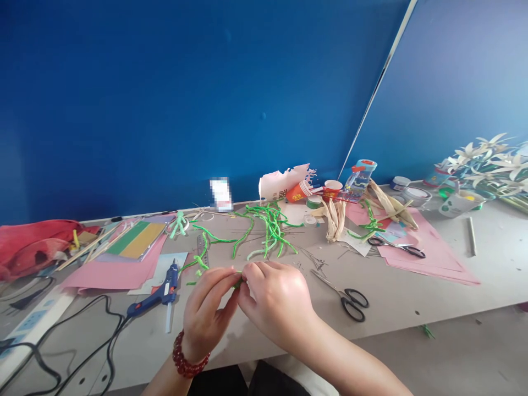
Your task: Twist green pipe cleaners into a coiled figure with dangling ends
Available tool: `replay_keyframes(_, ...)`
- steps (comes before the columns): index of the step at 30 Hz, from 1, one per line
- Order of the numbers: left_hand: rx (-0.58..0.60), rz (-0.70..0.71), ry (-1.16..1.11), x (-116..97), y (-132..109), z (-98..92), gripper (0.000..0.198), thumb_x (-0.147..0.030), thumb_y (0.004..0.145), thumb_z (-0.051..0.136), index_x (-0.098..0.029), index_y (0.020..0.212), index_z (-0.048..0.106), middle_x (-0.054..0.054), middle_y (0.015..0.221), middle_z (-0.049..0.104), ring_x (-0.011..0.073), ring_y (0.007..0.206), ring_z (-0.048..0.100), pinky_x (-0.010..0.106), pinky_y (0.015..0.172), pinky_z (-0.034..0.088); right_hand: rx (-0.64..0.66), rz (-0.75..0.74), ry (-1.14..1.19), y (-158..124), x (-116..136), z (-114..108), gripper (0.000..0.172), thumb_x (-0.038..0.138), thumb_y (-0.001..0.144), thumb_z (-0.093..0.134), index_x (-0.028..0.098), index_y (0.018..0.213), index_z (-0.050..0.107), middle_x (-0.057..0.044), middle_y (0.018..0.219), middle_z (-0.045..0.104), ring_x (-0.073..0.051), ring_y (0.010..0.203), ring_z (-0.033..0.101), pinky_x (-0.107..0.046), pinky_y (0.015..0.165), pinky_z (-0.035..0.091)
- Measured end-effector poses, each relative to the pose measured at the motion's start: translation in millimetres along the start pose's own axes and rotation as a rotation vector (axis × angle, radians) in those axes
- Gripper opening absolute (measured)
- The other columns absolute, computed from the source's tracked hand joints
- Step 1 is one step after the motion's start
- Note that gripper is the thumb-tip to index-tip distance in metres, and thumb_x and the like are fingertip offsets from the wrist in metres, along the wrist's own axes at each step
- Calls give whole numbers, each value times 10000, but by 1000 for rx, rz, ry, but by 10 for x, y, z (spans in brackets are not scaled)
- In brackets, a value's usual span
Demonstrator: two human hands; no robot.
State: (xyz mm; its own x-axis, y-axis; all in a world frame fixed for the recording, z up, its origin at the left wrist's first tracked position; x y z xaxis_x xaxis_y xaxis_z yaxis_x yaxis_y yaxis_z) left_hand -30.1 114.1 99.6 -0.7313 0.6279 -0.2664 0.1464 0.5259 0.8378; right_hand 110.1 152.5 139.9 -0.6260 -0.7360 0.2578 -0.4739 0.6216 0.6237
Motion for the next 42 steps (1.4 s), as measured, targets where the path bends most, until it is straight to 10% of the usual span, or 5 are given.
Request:
replay_keyframes(17, -92, -87, -91, -14, 8, 48, 299, -111, 853, 686, -158, 1141, 623, 108, 1018, 684, 226, 967, 658, 354, 869, 562, -285, -78, 77, 3, 32, 139, 197, 58, 740, 503, 226, 640, 481, 39, 523, 509, -123, 472, 446, -256, 490, 346)
replay_keyframes(23, -115, -181, -171, 81, 10, -8, 285, -43, 852, 643, -170, 1107, 636, 90, 1019, 687, 201, 956, 669, 316, 858, 566, -154, -37, 353, 2, -68, 95, 59, 141, 829, 580, 186, 865, 591, 17, 655, 598, -127, 563, 560, -247, 558, 441)
replay_keyframes(27, -91, -263, -289, 143, -6, -18, 234, -88, 866, 658, -180, 1081, 644, 80, 1005, 683, 188, 929, 668, 285, 798, 576, -82, -72, 491, -31, -128, 76, 264, 90, 838, 557, 194, 1076, 608, -14, 780, 651, -143, 654, 600, -278, 644, 496)
replay_keyframes(42, -67, -346, -449, 153, -37, 22, 244, -65, 872, 634, -205, 1071, 638, 78, 1028, 666, 196, 992, 657, 319, 868, 580, -28, 17, 754, -121, -187, 240, 347, 58, 853, 575, 217, 1159, 614, -36, 918, 647, -146, 735, 612, -291, 689, 524)
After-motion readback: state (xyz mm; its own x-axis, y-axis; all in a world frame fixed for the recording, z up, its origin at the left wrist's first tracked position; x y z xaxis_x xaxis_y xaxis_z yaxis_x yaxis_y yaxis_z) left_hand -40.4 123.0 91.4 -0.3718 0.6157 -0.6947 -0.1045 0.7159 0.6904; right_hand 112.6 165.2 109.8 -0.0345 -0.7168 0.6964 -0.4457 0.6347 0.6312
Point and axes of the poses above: each hand's wrist, its own y-axis towards the middle knuckle, its own z-axis out of the palm, x = y × z, the point moved 4 cm from there along y, towards the middle knuckle
